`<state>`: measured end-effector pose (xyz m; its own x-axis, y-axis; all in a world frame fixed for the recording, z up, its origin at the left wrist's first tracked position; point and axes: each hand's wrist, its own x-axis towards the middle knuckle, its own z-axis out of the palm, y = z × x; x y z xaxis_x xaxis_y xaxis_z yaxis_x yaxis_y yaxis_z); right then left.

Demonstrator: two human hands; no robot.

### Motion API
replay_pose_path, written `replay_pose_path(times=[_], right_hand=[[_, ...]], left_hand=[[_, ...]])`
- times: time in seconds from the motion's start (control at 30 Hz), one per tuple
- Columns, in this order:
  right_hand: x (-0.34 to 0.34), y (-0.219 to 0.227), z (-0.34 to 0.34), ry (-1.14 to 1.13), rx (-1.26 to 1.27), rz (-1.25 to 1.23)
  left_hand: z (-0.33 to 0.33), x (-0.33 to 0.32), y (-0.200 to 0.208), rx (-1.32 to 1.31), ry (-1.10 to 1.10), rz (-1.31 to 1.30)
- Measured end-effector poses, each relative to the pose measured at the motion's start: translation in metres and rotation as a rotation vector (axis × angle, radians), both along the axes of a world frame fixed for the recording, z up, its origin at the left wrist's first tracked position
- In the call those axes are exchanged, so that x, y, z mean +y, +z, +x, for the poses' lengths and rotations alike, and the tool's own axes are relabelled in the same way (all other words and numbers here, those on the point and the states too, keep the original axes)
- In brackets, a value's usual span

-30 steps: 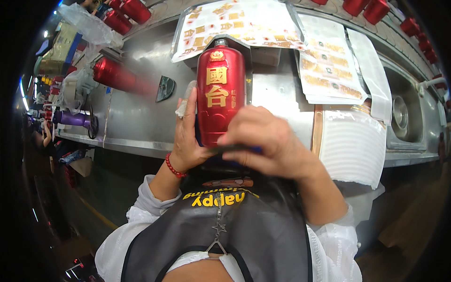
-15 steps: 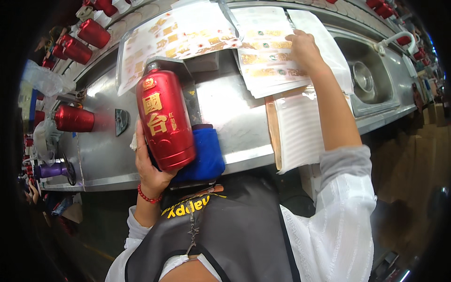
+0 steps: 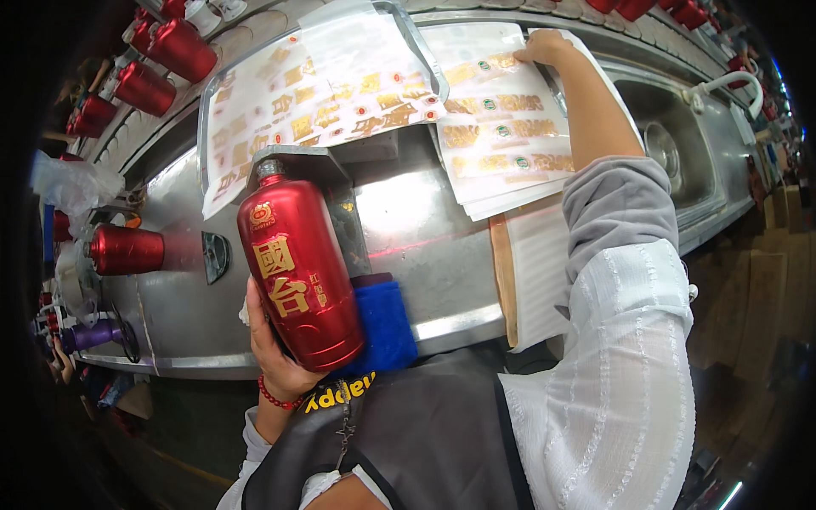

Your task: The person applies gold labels to red cylindrical containers, smoothing each label with a green tool and wiping the surface with a white cloth. The person handles one container at a time, rotating it to apply labels on different sides.

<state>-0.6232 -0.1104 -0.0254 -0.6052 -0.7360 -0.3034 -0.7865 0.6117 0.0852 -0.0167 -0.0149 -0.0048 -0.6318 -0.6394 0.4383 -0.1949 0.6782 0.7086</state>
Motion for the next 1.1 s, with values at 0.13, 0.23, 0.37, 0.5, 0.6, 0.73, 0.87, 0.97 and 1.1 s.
replay_pose_path(times=[0.13,0.23,0.37,0.5,0.6,0.73,0.87,0.97,1.1], right_hand=[[0.007,-0.006,-0.010,0.022,0.108,-0.120],[0.020,-0.001,0.002,0.211,0.370,-0.357],[0.031,0.066,0.024,0.551,0.371,-0.416],[0.056,0.185,0.193,0.608,0.033,-0.424],[0.096,0.233,0.258,0.884,0.078,-0.509],[0.119,0.262,0.332,1.334,0.010,-0.704],[0.159,0.246,0.323,1.102,-0.266,-0.873],[0.181,0.221,0.342,1.086,-0.395,-0.897],[0.202,0.127,0.363,0.671,-0.786,-0.937]], left_hand=[[0.001,-0.001,-0.001,0.016,-0.018,0.020],[-0.004,-0.003,0.004,-0.015,-0.022,-0.041],[0.004,-0.002,-0.012,-0.035,-0.014,0.033],[0.012,-0.015,-0.002,0.237,-0.079,0.159],[-0.008,-0.042,0.040,0.198,-0.081,0.077],[-0.050,-0.072,0.095,0.322,-0.308,0.043],[-0.047,-0.064,0.126,0.186,-0.684,0.472],[0.000,-0.042,0.127,0.006,-0.646,0.666],[0.031,-0.035,0.098,-0.164,-0.555,0.714]])
